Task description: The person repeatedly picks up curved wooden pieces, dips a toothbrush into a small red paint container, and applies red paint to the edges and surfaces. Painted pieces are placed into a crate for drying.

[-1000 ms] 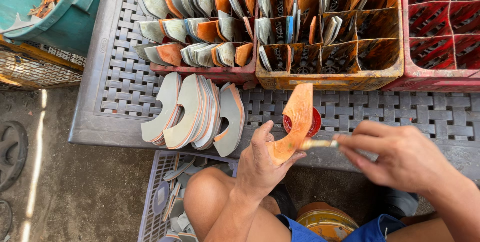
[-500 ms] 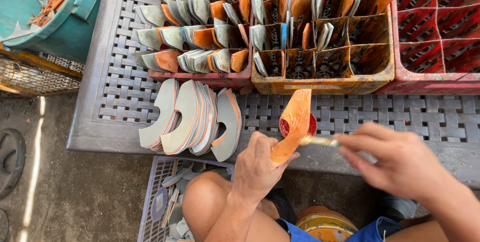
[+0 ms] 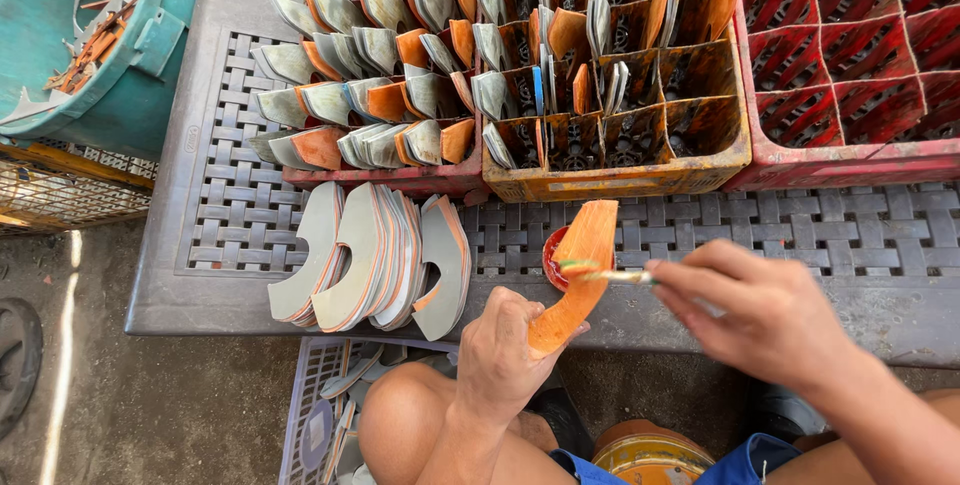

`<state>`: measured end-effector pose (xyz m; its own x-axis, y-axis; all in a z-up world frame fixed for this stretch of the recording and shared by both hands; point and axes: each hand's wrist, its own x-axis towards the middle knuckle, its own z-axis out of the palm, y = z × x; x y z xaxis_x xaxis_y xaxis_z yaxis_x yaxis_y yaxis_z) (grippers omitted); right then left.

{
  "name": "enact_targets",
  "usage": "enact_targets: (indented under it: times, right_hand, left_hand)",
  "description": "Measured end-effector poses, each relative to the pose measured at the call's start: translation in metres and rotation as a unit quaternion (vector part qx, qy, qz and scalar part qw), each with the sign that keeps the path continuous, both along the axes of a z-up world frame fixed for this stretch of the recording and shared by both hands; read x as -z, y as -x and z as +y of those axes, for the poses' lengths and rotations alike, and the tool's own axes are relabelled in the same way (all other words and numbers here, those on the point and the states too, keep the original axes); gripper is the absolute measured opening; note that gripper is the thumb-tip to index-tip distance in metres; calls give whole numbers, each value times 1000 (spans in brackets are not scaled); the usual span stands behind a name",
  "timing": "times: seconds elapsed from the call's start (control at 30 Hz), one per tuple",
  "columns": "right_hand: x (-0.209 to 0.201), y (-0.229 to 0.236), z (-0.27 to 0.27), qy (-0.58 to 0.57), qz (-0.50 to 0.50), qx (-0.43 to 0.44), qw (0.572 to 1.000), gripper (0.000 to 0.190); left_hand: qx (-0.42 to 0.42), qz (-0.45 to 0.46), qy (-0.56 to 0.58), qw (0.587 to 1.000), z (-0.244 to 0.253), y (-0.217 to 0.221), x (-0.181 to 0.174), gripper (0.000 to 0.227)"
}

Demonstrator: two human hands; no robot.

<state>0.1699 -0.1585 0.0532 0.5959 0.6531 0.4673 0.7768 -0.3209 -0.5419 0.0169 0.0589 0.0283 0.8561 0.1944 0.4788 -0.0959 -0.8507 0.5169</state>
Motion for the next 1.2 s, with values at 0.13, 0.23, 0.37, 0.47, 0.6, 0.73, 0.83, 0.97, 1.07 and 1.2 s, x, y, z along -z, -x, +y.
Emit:
enact_targets:
  times: [0.13,0.23,0.37,0.47,0.6,0.73,0.83,0.97,1.07,1.2]
  right_hand:
    - [9,-1,6,35,-3,61,998,24]
    - [12,-22,1,87,-4,153,984,26]
    - [10,-32,-15,120,104,141,977,45]
    - [3,-22,-18,137,211,83,964,62]
    - [-1,8,-1,109,53,-188,975,36]
    - [5,24,12,219,40,-223,949,34]
    - [11,23,7,94,43,-167,981,31]
    - [18,30,6,52,319,41,945,38]
    - [21,39,15,-128,456,19,881,43]
    - [22,44,15,-79,462,4,883,43]
  left_hand:
    - [35,-47,-25,998,2,4,-2,56]
    - [40,-49,-26,998,4,3,-6,56]
    - [53,-21,-36,998,9,1,-12,52]
    - [58,41,-22,997,11,2,-8,45]
    - [74,109,-50,990,8,-3,-3,44]
    - [108,127,-8,986,4,-4,-3,49]
    - [95,95,137,981,0,-6,-7,71]
    - [121,75,388,911,-20,-9,-5,105]
    - [200,123,543,806,-41,-7,0,78]
    - [190,177,644,719,-40,-2,6,67]
